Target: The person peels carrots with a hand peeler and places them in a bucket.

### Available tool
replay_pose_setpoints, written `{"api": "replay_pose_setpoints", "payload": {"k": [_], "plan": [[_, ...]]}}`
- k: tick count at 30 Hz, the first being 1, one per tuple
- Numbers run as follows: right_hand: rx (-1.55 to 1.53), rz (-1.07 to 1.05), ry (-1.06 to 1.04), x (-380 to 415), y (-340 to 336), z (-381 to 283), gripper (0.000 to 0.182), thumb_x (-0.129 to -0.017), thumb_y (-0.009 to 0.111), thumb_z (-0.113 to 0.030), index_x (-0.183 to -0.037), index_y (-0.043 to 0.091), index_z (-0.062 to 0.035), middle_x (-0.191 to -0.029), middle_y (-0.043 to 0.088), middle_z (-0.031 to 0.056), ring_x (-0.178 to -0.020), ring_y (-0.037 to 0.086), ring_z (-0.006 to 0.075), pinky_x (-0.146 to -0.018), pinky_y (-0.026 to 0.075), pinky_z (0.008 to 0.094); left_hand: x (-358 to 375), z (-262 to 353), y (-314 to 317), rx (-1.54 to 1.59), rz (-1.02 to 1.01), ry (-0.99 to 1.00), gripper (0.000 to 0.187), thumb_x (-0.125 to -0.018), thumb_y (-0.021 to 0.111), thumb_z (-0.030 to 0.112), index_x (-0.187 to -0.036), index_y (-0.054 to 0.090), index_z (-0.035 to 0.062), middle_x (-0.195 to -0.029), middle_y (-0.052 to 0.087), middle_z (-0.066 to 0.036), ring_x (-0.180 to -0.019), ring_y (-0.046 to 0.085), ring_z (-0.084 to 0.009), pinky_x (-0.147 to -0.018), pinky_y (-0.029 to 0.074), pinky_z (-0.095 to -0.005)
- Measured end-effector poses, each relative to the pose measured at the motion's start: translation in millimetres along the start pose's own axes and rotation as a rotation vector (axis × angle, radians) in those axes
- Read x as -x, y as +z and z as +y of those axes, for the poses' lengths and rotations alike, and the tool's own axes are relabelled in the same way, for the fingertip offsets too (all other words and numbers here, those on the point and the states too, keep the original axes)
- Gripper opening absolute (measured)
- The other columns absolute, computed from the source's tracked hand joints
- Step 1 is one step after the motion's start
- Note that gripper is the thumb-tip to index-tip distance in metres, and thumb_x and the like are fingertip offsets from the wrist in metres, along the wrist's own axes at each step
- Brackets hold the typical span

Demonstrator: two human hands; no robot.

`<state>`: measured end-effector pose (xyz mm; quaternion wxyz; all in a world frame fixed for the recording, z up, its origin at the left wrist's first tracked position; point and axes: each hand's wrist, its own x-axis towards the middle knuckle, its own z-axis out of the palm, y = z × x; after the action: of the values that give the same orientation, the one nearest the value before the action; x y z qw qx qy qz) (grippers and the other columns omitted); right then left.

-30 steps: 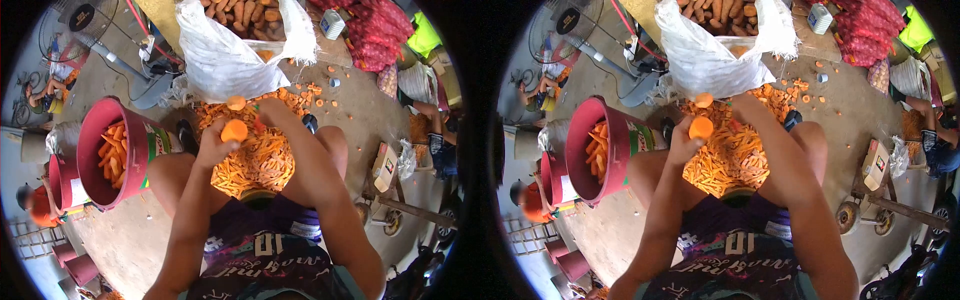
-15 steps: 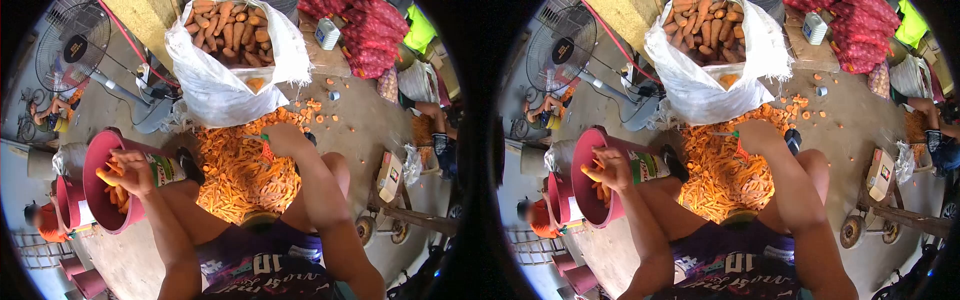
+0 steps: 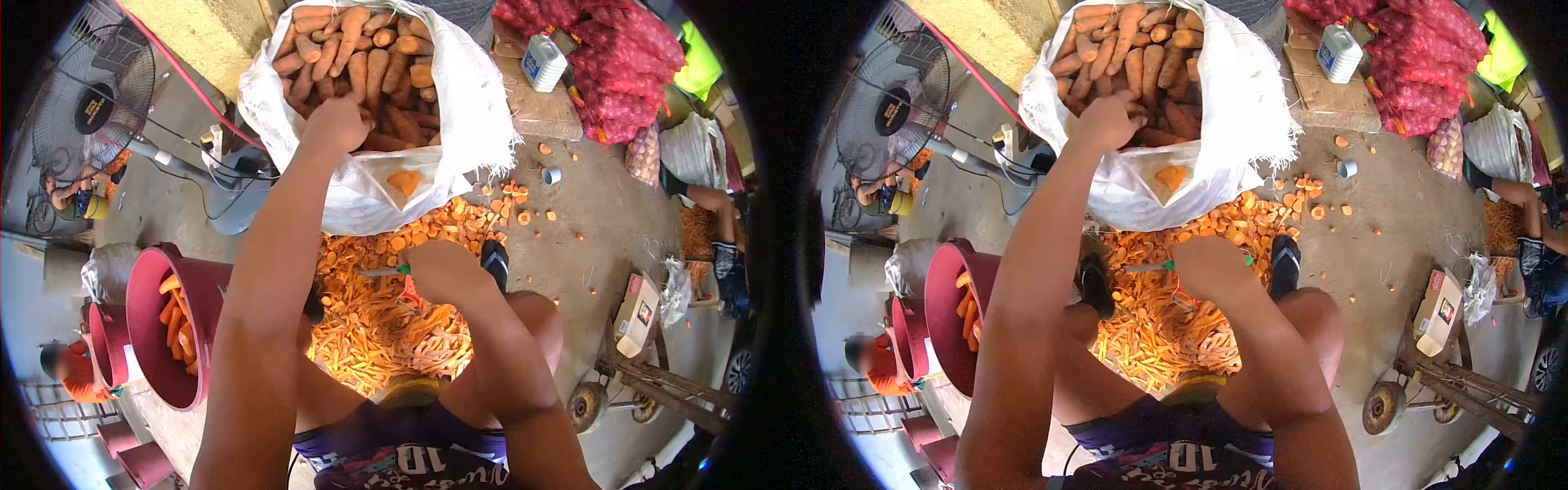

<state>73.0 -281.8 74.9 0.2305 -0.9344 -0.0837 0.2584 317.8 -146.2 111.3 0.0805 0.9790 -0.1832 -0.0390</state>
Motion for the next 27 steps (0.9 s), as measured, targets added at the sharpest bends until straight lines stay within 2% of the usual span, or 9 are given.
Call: {"api": "replay_pose_setpoints", "payload": {"k": [4,8,10,12,15,16,19,24,27], "plan": [[0.0,0.03,-0.037,-8.3,-11.9,16.4,0.031,-0.089,0.063,-0.012,-0.119,0.072,-0.0125,-0.102,0.075,0.018,-0.099,0.073,0.0387,-0.085,0.056,0.0519,-12.1,-3.5,19.5,0.045,0.071,0.004,0.044,-0.093,0.078,0.033,-0.129,0.072,0.0073,-0.115,0.079,-0.015,-0.111,0.074,-0.0353,-0.098,0.057,-0.0412],[-0.09,0.085,-0.086,1.4,-17.7,19.1,0.03,-0.09,0.063,-0.013,-0.119,0.072,-0.0134,-0.101,0.075,0.0193,-0.098,0.072,0.0402,-0.084,0.056,0.0524,23.0,-26.2,-25.0,0.497,0.242,0.056,0.032,-0.088,0.083,0.026,-0.111,0.078,0.0039,-0.105,0.082,-0.009,-0.096,0.078,-0.0245,-0.09,0.059,-0.0351],[-0.056,0.087,-0.08,9.1,-17.7,15.2,0.029,-0.09,0.063,-0.013,-0.118,0.072,-0.0131,-0.101,0.075,0.0196,-0.098,0.072,0.0407,-0.084,0.056,0.0526,61.5,-42.1,-73.5,0.895,0.114,-0.016,0.041,-0.094,0.079,0.023,-0.13,0.07,0.0037,-0.102,0.074,-0.006,-0.086,0.068,-0.0146,-0.075,0.055,-0.0276],[-0.017,0.089,-0.088,18.6,-12.8,8.7,0.029,-0.091,0.063,-0.014,-0.118,0.072,-0.0129,-0.1,0.075,0.0199,-0.098,0.072,0.0412,-0.084,0.056,0.0528,85.4,-97.3,-89.8,1.239,0.085,0.066,0.043,-0.103,0.069,0.029,-0.138,0.063,0.0044,-0.11,0.073,-0.007,-0.096,0.069,-0.018,-0.082,0.055,-0.0333],[-0.039,0.201,-0.089,25.0,6.7,5.0,0.024,-0.096,0.062,-0.015,-0.118,0.072,-0.0117,-0.102,0.074,0.0198,-0.098,0.071,0.0416,-0.085,0.055,0.0536,157.2,-82.4,-99.2,1.762,0.3,0.049,0.044,-0.111,0.056,0.038,-0.142,0.057,0.0077,-0.118,0.07,-0.006,-0.108,0.067,-0.0214,-0.092,0.053,-0.0416],[-0.029,0.201,-0.106,26.1,11.8,2.3,0.024,-0.096,0.062,-0.015,-0.118,0.072,-0.0117,-0.102,0.074,0.0198,-0.098,0.071,0.0416,-0.085,0.055,0.0536,180.3,-80.0,-95.1,1.844,0.228,0.056,0.06,-0.11,0.054,0.047,-0.153,0.046,0.005,-0.126,0.065,-0.006,-0.12,0.061,-0.0226,-0.106,0.046,-0.0466],[-0.037,0.253,-0.127,40.7,20.9,-16.5,0.024,-0.098,0.063,-0.018,-0.119,0.071,-0.0094,-0.105,0.074,0.0206,-0.1,0.07,0.0425,-0.086,0.054,0.0522,234.0,-81.3,-54.6,1.997,0.118,0.089,0.061,-0.11,0.054,0.047,-0.154,0.044,0.0054,-0.125,0.064,-0.005,-0.119,0.062,-0.025,-0.108,0.046,-0.0487],[-0.168,0.35,-0.136,55.8,33.0,-51.4,0.026,-0.098,0.064,-0.017,-0.12,0.071,-0.0073,-0.11,0.074,0.0218,-0.103,0.07,0.0425,-0.089,0.055,0.0488,300.9,-78.2,15.0,2.334,-0.185,0.003,0.052,-0.112,0.049,0.045,-0.152,0.048,0.0119,-0.115,0.064,-0.004,-0.104,0.063,-0.0231,-0.094,0.05,-0.0439],[-0.168,0.406,-0.216,45.1,51.0,-64.6,0.025,-0.096,0.063,-0.014,-0.119,0.069,-0.0072,-0.109,0.074,0.0219,-0.103,0.07,0.0427,-0.088,0.055,0.0499,323.6,-69.1,50.9,2.331,-0.138,-0.192,0.044,-0.115,0.042,0.042,-0.143,0.056,0.0116,-0.104,0.064,-0.003,-0.095,0.06,-0.0192,-0.085,0.049,-0.0387]]}}
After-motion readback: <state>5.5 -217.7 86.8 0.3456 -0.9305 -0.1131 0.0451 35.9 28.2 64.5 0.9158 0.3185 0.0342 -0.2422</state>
